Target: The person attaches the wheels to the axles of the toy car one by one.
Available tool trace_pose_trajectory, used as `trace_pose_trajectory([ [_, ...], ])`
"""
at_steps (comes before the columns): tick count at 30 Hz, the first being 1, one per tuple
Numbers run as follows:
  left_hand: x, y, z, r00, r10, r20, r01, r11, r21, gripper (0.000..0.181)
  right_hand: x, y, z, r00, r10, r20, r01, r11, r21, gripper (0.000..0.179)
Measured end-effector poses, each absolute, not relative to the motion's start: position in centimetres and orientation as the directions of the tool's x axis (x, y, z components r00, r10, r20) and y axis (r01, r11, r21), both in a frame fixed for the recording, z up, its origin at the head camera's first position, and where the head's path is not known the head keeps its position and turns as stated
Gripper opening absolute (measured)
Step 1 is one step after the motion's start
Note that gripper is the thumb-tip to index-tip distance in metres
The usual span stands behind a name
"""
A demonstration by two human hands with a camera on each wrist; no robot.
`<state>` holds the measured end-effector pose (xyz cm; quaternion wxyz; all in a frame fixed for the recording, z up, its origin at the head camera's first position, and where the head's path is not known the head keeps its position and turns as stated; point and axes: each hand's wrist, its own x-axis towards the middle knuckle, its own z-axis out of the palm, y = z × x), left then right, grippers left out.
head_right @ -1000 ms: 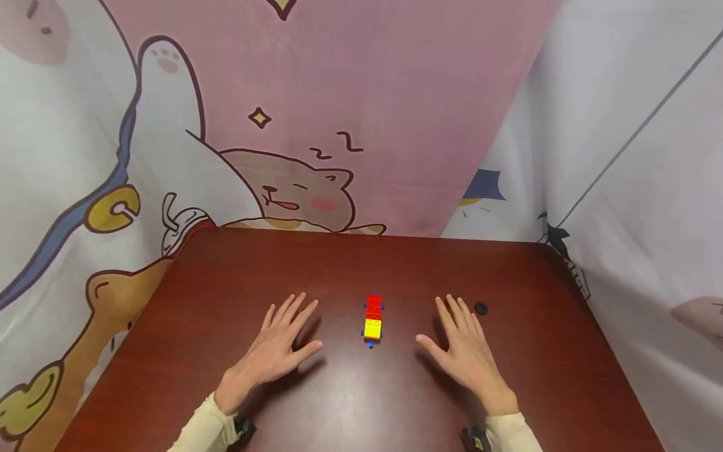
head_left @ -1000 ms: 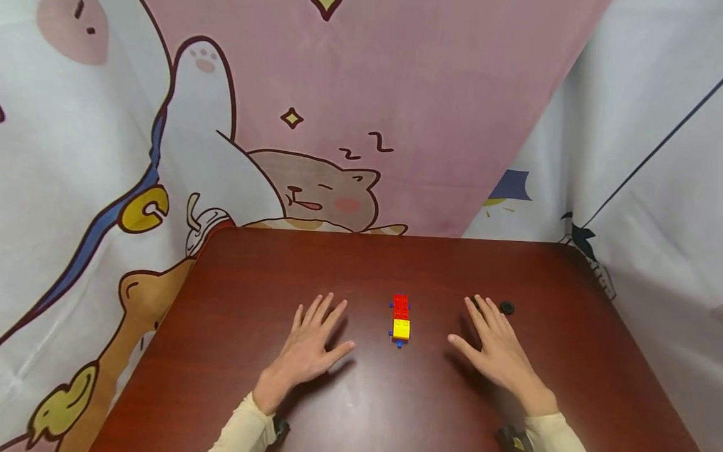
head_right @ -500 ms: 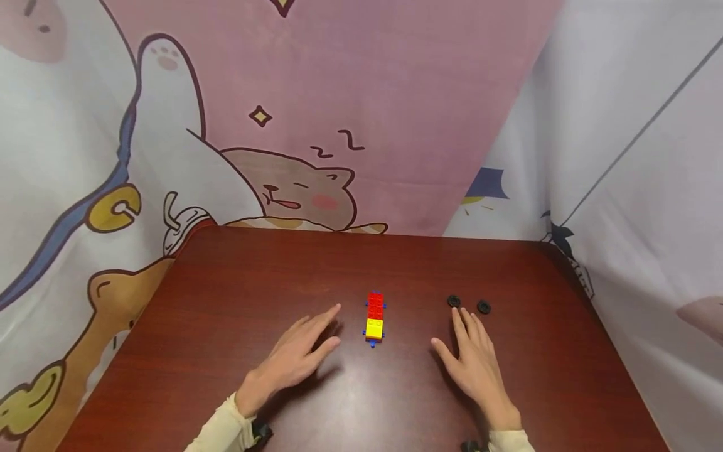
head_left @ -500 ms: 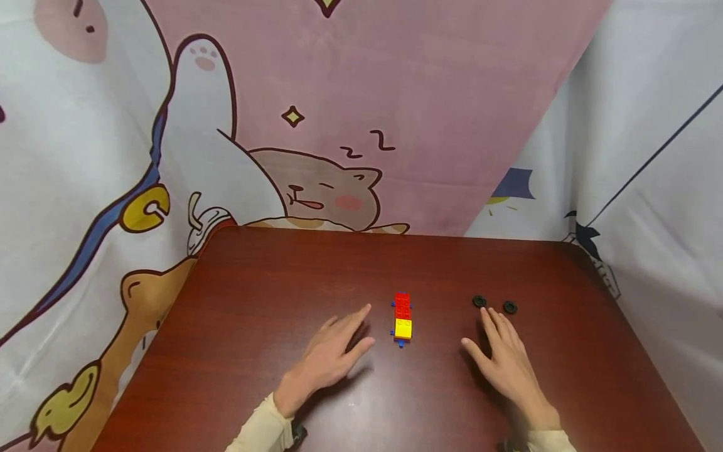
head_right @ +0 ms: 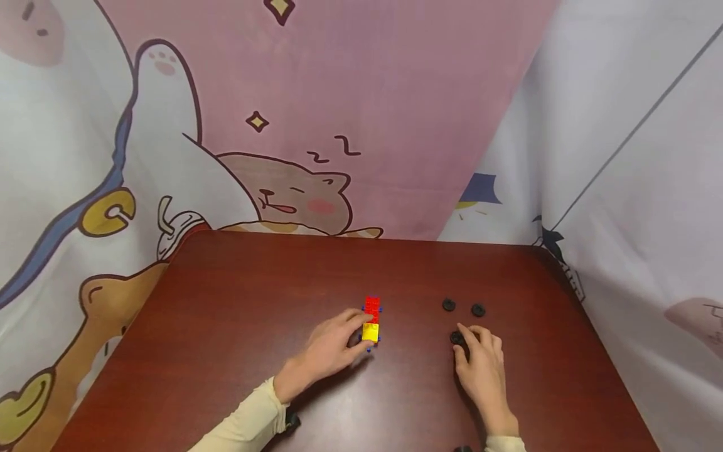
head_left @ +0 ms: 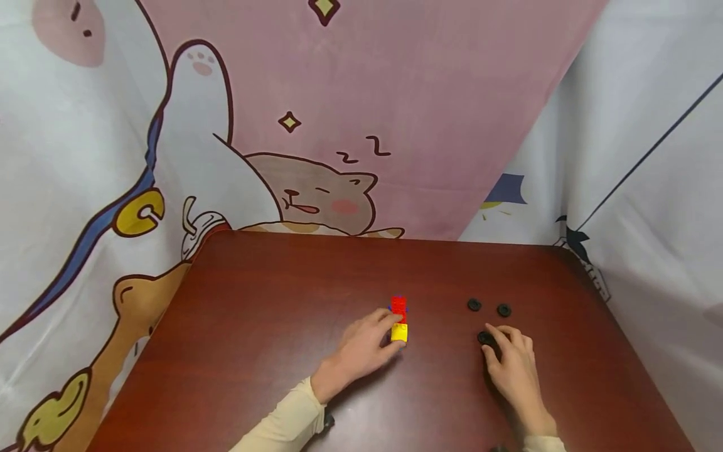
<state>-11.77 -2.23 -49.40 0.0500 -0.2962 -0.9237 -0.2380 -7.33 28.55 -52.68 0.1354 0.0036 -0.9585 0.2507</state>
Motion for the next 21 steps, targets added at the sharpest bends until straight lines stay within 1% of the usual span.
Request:
trace_pose_trajectory([
  [2,-11.8,-1.8,-49.7,-0.833,0.521,0.185,0.547,0.728,0.414,0.050,-7.3,28.6,-52.9,-0.962,0.071,0.264,-0.062,0.884,-0.463,0.043],
  [6,-11.7,-1.0,-50.1,-0.861,0.499,0.101,0.486,0.748,0.451,0.050,-7.3,28.6,-53.1,-0.972,0.075,0.223,-0.036,0.888,-0.458,0.040],
  [9,-11.7,-0.6,-50.2,-0.878,0.469,0.094,0.454,0.757,0.469,0.048,-7.4,28.5,-53.5,-0.973,0.080,0.215,-0.033,0.880,-0.475,0.037],
  [13,-11.7,-0.1,-50.5,-0.894,0.438,0.093,0.427,0.772,0.472,0.044,-7.5,28.1,-53.7,-0.967,0.080,0.243,-0.050,0.872,-0.488,0.033],
  [16,-11.8,0.2,-50.8,-0.901,0.427,0.072,0.406,0.777,0.481,0.045,-7.7,27.8,-54.0,-0.964,0.069,0.258,-0.072,0.863,-0.500,0.031],
  [19,-12.2,0.5,-51.2,-0.907,0.416,0.062,0.386,0.764,0.518,0.044,-8.2,27.4,-54.6,-0.953,0.061,0.298,-0.109,0.846,-0.521,0.033],
  [21,-12.7,0.5,-51.5,-0.910,0.408,0.072,0.374,0.735,0.565,0.042,-8.7,26.9,-55.2,-0.938,0.075,0.337,-0.139,0.813,-0.566,0.037],
])
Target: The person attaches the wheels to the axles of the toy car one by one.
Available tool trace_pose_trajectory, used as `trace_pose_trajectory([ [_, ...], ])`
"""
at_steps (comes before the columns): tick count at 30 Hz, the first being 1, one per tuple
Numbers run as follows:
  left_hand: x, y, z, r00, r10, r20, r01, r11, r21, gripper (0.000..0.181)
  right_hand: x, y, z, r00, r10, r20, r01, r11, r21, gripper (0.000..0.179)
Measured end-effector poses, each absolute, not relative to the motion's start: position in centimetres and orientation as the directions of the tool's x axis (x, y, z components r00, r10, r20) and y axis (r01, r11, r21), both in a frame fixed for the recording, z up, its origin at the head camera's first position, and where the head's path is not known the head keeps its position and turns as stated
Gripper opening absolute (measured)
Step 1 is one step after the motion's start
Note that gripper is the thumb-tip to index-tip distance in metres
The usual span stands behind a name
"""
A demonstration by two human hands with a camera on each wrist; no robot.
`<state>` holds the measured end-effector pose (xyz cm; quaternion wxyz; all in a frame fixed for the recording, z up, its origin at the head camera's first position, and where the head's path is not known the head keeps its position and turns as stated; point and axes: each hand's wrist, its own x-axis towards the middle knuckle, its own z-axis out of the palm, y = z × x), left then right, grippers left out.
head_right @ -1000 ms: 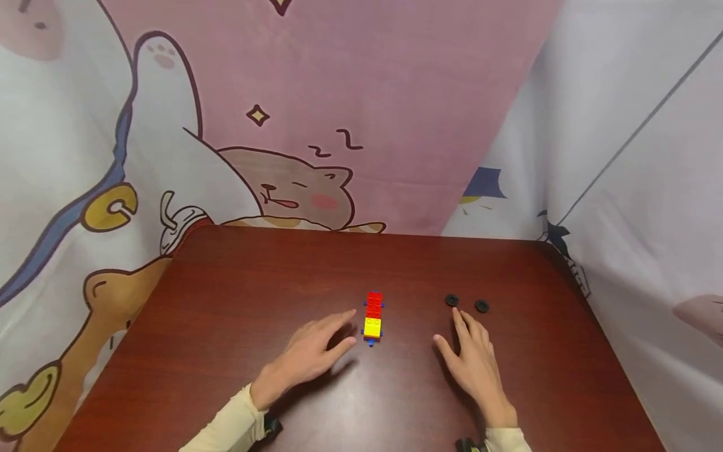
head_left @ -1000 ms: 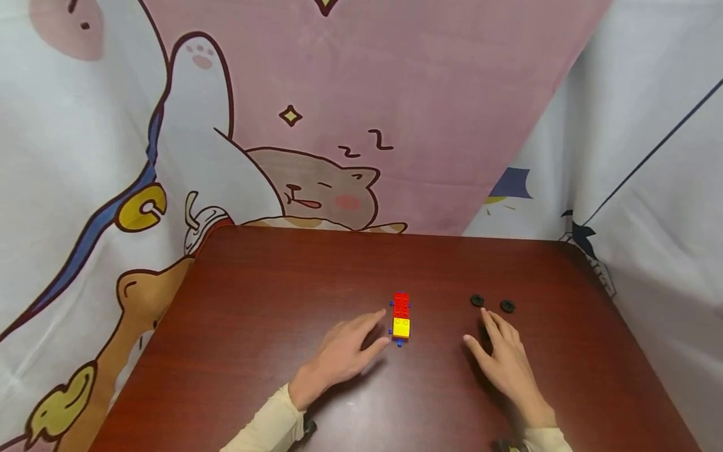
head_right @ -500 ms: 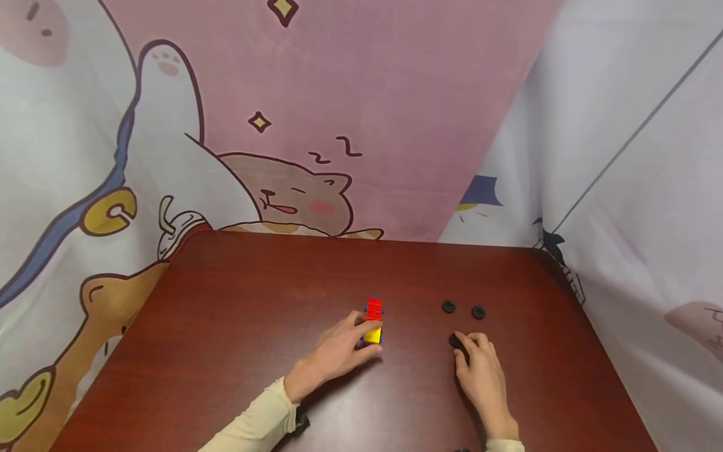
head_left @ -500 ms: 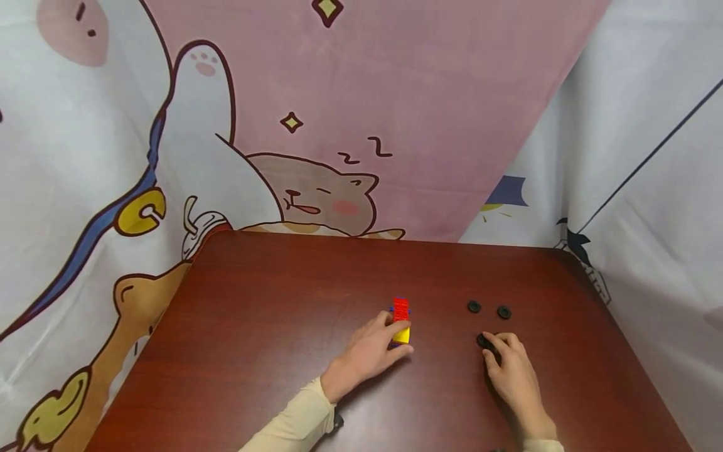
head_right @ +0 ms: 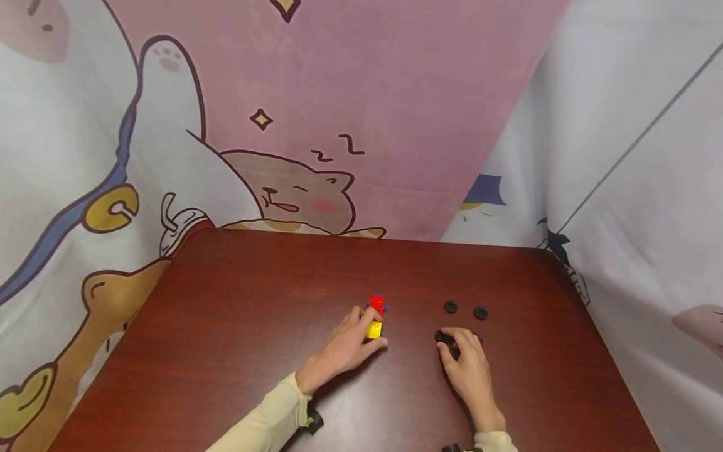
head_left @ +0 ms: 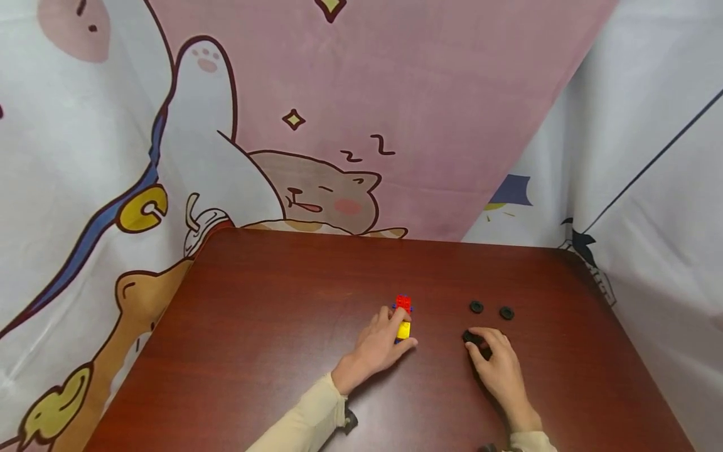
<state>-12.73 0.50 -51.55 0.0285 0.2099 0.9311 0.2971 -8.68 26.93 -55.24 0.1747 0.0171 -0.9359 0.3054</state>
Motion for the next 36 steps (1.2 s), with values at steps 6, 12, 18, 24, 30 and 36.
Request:
trace_pose_trajectory([
  [6,-14.1,-0.3,-53.2,-0.942,0.332,0.044,0.257,0.630,0.733,0.039,-9.4,24.4,-56.5,-0.905,0.147,0.399,-0.213,0.656,-0.724,0.045],
  [12,-16.3,-1.2,-55.0,-0.935,0.329,-0.134,-0.143,-0.004,0.990,0.047,-9.3,23.6,-56.5,-0.895,0.265,0.360,-0.187,0.509,-0.840,0.041],
  [18,-18.9,-1.4,-55.6,-0.897,0.418,-0.146,-0.313,-0.363,0.878,0.057,-11.3,21.4,-54.9,-0.860,0.343,0.377,-0.286,0.288,-0.914,0.041],
  [24,-19.3,-1.8,-55.4,-0.898,0.417,-0.139,-0.310,-0.375,0.874,0.054,-12.7,15.2,-53.1,-0.869,0.231,0.438,-0.383,0.247,-0.890,0.038],
  [30,-19.5,-1.8,-55.1,-0.908,0.400,-0.123,-0.278,-0.355,0.892,0.057,-13.2,11.8,-52.3,-0.892,0.142,0.429,-0.370,0.314,-0.874,0.040],
  [36,-19.9,-1.8,-55.1,-0.906,0.409,-0.109,-0.266,-0.352,0.897,0.055,-14.1,12.0,-54.2,-0.888,0.213,0.407,-0.329,0.324,-0.887,0.042],
])
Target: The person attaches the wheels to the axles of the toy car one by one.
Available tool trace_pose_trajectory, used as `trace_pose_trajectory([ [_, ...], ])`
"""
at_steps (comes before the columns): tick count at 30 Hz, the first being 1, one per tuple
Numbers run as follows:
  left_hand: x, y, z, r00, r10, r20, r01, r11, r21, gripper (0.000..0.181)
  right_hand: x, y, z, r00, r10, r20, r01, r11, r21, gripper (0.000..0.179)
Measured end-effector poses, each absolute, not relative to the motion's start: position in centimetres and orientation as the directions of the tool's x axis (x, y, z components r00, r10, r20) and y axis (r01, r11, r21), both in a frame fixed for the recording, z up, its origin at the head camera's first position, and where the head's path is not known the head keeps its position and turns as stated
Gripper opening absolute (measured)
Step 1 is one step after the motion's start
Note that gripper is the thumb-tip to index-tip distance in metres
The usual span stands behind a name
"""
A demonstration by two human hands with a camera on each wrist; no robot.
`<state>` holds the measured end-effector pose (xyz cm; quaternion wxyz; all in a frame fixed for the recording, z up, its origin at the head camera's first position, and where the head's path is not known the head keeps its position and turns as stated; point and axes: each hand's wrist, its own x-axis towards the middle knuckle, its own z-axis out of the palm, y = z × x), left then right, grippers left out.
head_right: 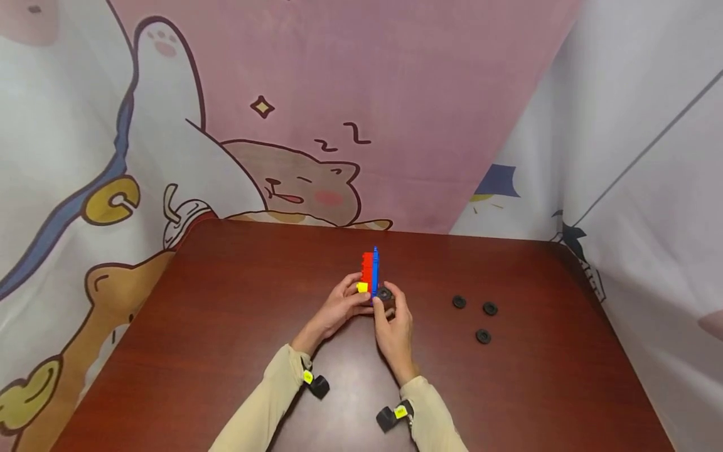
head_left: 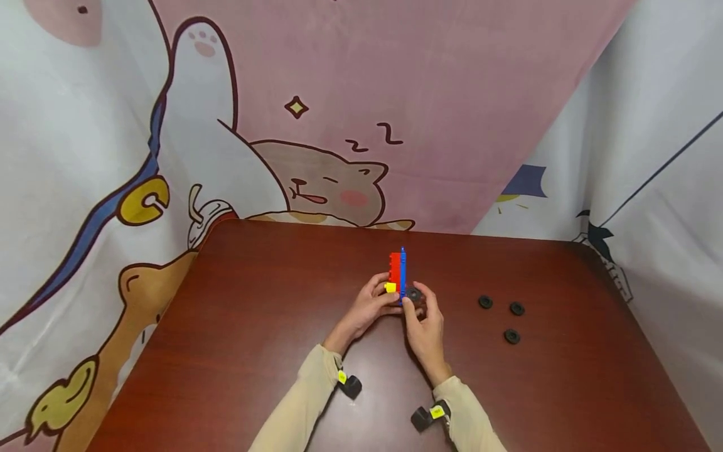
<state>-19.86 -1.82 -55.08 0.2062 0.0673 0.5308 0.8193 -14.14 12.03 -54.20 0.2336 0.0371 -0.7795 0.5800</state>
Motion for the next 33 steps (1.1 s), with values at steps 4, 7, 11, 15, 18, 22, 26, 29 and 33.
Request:
trace_pose_trajectory([
  [4,-19.9,-2.0,-54.9,-0.892,0.440,-0.100,-0.261,-0.325,0.909,0.056,-14.6,12.4,-55.3,-0.875,0.242,0.418,-0.343,0.298,-0.891,0.042],
  [7,-19.9,-2.0,-55.0,-0.890,0.443,-0.105,-0.269,-0.327,0.906,0.055,-14.7,12.5,-55.5,-0.864,0.208,0.459,-0.379,0.334,-0.863,0.041],
  [11,-20.0,-1.9,-54.9,-0.894,0.433,-0.116,-0.286,-0.352,0.891,0.051,-14.9,12.5,-55.8,-0.868,0.153,0.473,-0.391,0.377,-0.840,0.041],
  [15,-19.9,-1.9,-54.8,-0.894,0.435,-0.107,-0.282,-0.360,0.890,0.050,-15.0,12.6,-55.9,-0.877,0.143,0.459,-0.378,0.383,-0.843,0.042],
  [18,-19.8,-1.9,-54.7,-0.891,0.443,-0.094,-0.273,-0.360,0.892,0.050,-15.0,12.7,-56.0,-0.877,0.131,0.463,-0.386,0.381,-0.840,0.044],
  [22,-19.8,-2.0,-54.5,-0.887,0.453,-0.085,-0.256,-0.331,0.908,0.052,-15.1,12.5,-55.8,-0.876,0.091,0.473,-0.407,0.387,-0.827,0.044],
  [26,-19.9,-2.0,-54.3,-0.891,0.446,-0.088,-0.237,-0.290,0.927,0.053,-14.5,12.0,-54.0,-0.882,0.058,0.468,-0.411,0.392,-0.823,0.043],
  [29,-19.9,-2.0,-54.3,-0.893,0.442,-0.090,-0.239,-0.295,0.925,0.054,-14.0,11.6,-52.8,-0.894,0.069,0.442,-0.388,0.372,-0.843,0.040],
  [33,-19.6,-2.2,-54.3,-0.888,0.453,-0.082,-0.247,-0.318,0.915,0.052,-14.5,12.0,-54.2,-0.929,0.126,0.347,-0.299,0.294,-0.908,0.041],
])
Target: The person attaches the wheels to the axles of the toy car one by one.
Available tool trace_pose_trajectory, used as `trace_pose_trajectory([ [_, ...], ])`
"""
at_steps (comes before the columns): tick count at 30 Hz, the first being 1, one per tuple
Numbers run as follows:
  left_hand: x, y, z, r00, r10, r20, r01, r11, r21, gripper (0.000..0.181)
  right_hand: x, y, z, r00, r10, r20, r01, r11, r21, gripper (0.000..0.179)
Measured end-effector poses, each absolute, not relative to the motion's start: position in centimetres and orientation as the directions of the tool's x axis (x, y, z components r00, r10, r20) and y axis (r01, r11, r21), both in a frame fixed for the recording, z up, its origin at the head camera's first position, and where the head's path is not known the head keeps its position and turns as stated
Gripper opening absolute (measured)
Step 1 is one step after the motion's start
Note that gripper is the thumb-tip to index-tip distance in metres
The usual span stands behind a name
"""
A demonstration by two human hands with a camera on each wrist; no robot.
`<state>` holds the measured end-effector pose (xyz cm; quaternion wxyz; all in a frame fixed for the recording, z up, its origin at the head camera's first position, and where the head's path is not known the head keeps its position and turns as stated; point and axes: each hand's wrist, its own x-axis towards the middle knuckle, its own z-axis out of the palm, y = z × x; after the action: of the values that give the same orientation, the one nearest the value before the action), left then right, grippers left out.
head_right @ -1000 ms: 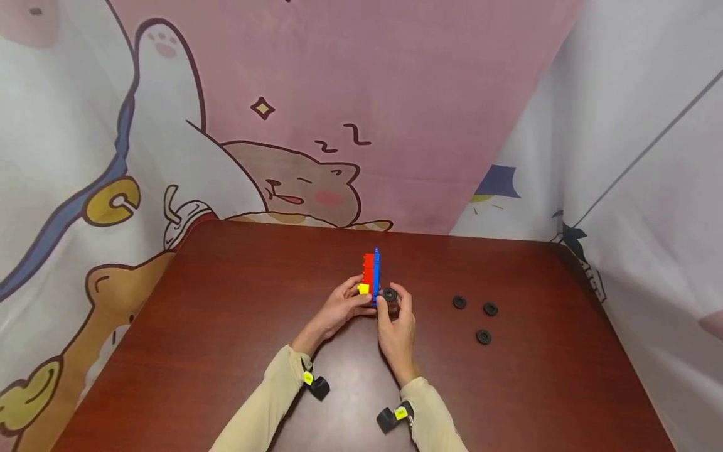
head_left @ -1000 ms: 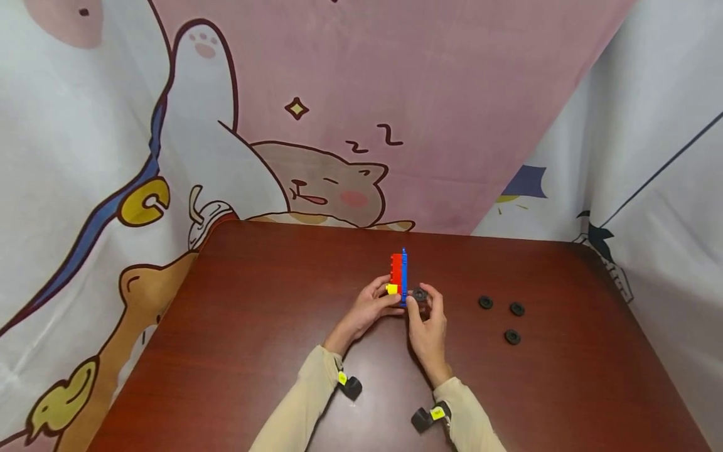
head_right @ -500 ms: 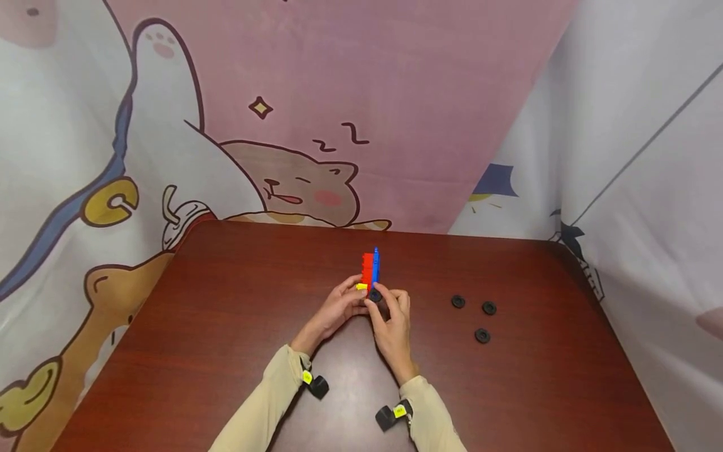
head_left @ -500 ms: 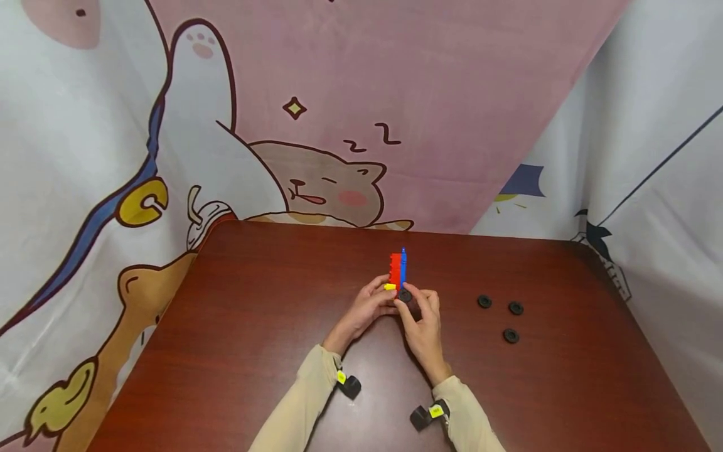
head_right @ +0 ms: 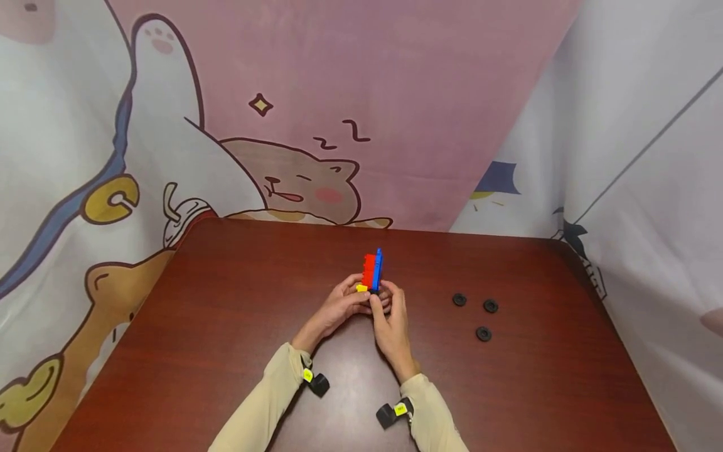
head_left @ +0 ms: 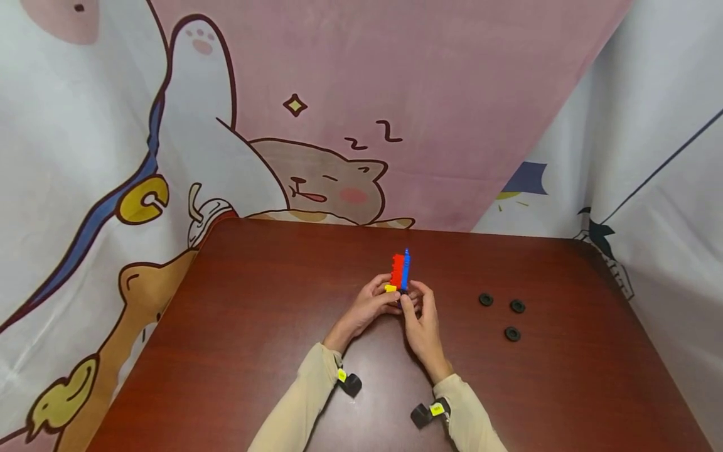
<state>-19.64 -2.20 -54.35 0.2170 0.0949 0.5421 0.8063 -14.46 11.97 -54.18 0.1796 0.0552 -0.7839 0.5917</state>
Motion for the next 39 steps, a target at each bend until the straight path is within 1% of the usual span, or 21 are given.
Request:
trace_pose_trajectory([
  [3,-19.5,-2.3,-54.4,-0.886,0.458,-0.076,-0.249,-0.331,0.910,0.050,-14.9,12.4,-55.3,-0.952,0.152,0.264,-0.216,0.275,-0.937,0.044],
  [5,-19.5,-2.3,-54.4,-0.885,0.460,-0.072,-0.248,-0.335,0.909,0.050,-15.0,12.6,-55.5,-0.964,0.144,0.225,-0.174,0.299,-0.938,0.045],
  [11,-19.5,-2.2,-54.3,-0.886,0.457,-0.076,-0.244,-0.320,0.916,0.052,-15.1,13.0,-55.5,-0.976,0.114,0.186,-0.131,0.378,-0.917,0.041],
  [14,-19.6,-2.2,-54.4,-0.889,0.451,-0.084,-0.237,-0.294,0.926,0.052,-15.1,13.0,-55.4,-0.977,0.113,0.179,-0.124,0.382,-0.916,0.041],
  [19,-19.7,-2.2,-54.8,-0.888,0.451,-0.087,-0.223,-0.258,0.940,0.052,-15.1,13.1,-55.4,-0.979,0.085,0.185,-0.139,0.383,-0.913,0.040],
  [25,-19.7,-2.1,-54.9,-0.890,0.450,-0.070,-0.203,-0.255,0.945,0.051,-15.1,13.1,-55.5,-0.978,0.029,0.208,-0.184,0.360,-0.915,0.037],
  [34,-19.6,-2.1,-54.8,-0.892,0.447,-0.065,-0.185,-0.230,0.955,0.049,-15.2,13.2,-55.6,-0.966,-0.008,0.259,-0.246,0.342,-0.907,0.031],
  [39,-19.6,-2.1,-54.9,-0.897,0.438,-0.065,-0.173,-0.212,0.962,0.049,-15.2,13.2,-55.7,-0.957,-0.005,0.289,-0.274,0.338,-0.900,0.030],
])
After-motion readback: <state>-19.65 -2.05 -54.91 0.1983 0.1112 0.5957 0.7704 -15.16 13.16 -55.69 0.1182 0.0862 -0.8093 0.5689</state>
